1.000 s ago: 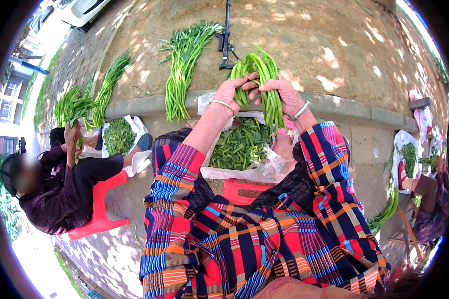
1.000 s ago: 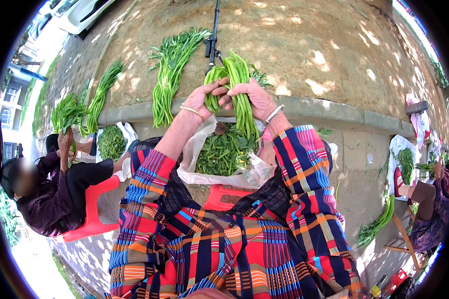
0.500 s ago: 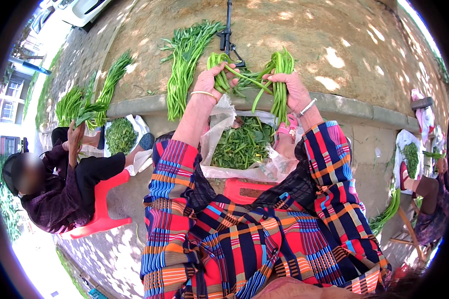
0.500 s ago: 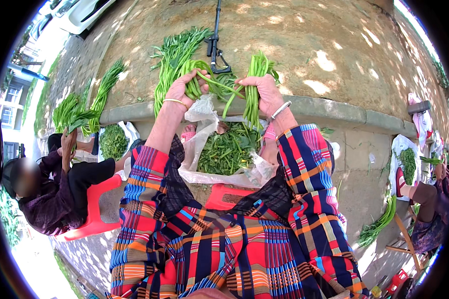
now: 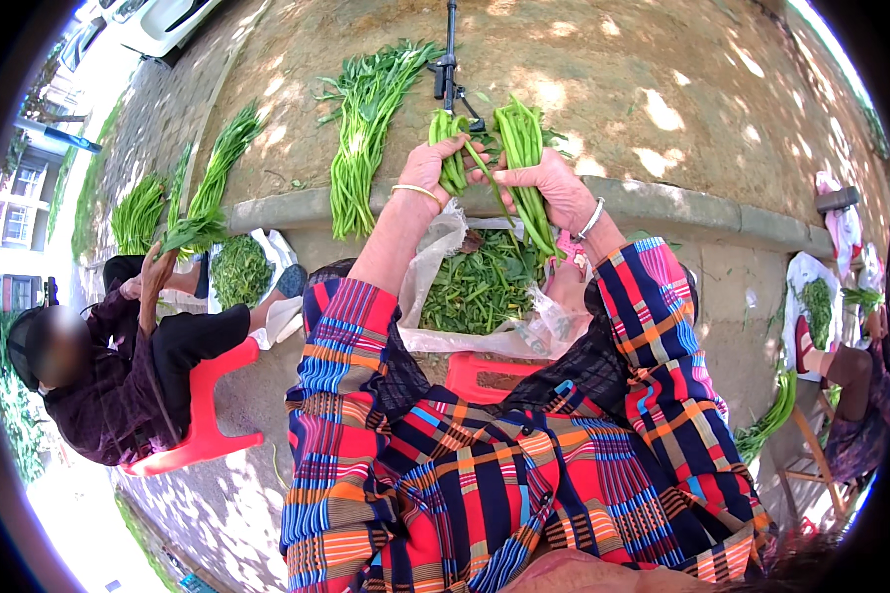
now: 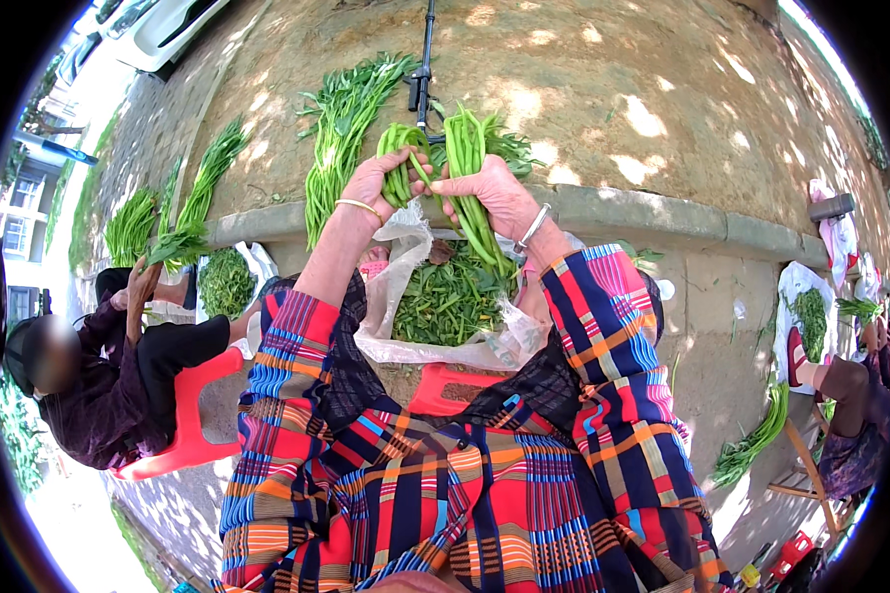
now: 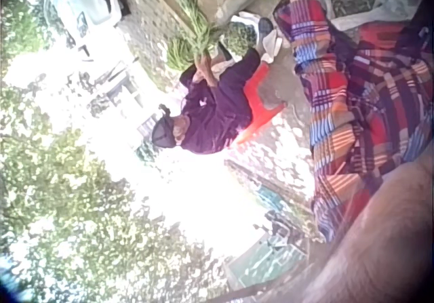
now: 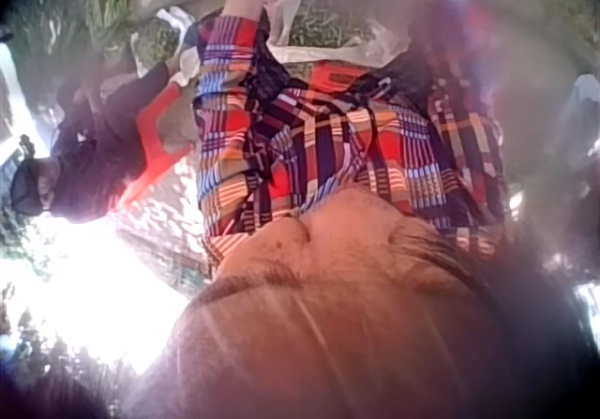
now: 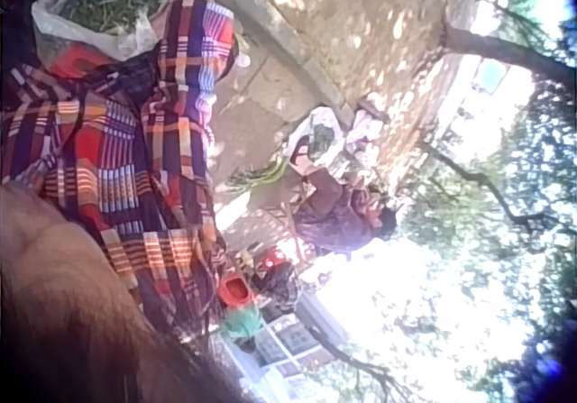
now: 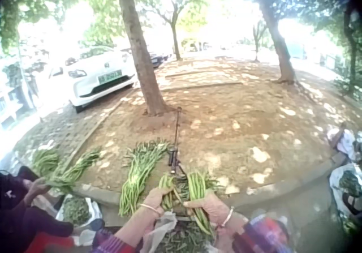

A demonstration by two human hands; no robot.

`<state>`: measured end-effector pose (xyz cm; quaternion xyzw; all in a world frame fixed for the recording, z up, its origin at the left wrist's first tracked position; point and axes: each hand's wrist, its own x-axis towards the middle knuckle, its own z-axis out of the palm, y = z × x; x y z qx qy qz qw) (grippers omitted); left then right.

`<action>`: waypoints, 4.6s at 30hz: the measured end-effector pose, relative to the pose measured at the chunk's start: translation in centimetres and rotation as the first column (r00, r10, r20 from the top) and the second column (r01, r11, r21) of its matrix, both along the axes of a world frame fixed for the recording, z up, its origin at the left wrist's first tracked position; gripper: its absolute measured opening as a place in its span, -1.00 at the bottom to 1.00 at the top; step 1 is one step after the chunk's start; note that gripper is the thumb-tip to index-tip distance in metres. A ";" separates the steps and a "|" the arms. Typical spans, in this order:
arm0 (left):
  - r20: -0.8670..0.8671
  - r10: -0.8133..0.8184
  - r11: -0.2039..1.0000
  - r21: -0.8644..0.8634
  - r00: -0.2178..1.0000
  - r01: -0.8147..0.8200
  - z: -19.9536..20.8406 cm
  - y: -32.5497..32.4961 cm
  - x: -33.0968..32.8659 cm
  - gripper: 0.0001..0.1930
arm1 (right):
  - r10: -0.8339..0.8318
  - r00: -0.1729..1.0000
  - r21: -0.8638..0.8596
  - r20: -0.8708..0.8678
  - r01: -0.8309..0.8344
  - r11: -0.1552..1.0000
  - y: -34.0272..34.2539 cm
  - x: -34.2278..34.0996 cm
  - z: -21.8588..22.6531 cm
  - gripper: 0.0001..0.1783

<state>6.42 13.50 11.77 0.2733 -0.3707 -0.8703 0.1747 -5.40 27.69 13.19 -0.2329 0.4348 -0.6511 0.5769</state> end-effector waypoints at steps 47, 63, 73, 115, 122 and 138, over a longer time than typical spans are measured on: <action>0.082 -0.396 0.906 -0.130 0.915 0.403 1.8 3.3 0.3 -0.80 | -0.303 0.949 -0.080 0.087 0.310 0.948 -0.3 -0.5 -0.7 -0.82; 0.122 -0.401 0.904 -0.110 0.908 0.413 2.5 4.1 0.3 -0.84 | -0.228 0.972 -0.053 0.057 0.231 0.972 -0.1 -0.6 -0.6 -0.86; 0.028 -0.162 0.984 0.078 0.986 0.159 2.1 4.3 0.0 -0.86 | -0.266 0.948 0.029 0.175 0.265 0.964 0.0 -2.4 -1.5 -0.82; 0.141 -0.199 0.958 -0.181 0.970 0.223 4.2 1.5 1.2 -0.88 | -0.184 0.945 0.280 0.270 0.106 0.954 0.0 -0.4 -1.5 -0.89; -0.012 -0.038 0.998 -0.045 0.999 0.037 3.5 -1.8 2.2 -0.89 | -0.160 0.904 0.130 0.395 0.117 0.985 0.6 -2.3 -0.8 -0.83; -0.039 -0.115 0.983 0.140 0.993 0.119 -0.1 -1.6 0.7 -0.81 | -0.359 0.876 -0.115 0.322 0.413 0.904 0.4 -3.3 -1.1 -0.80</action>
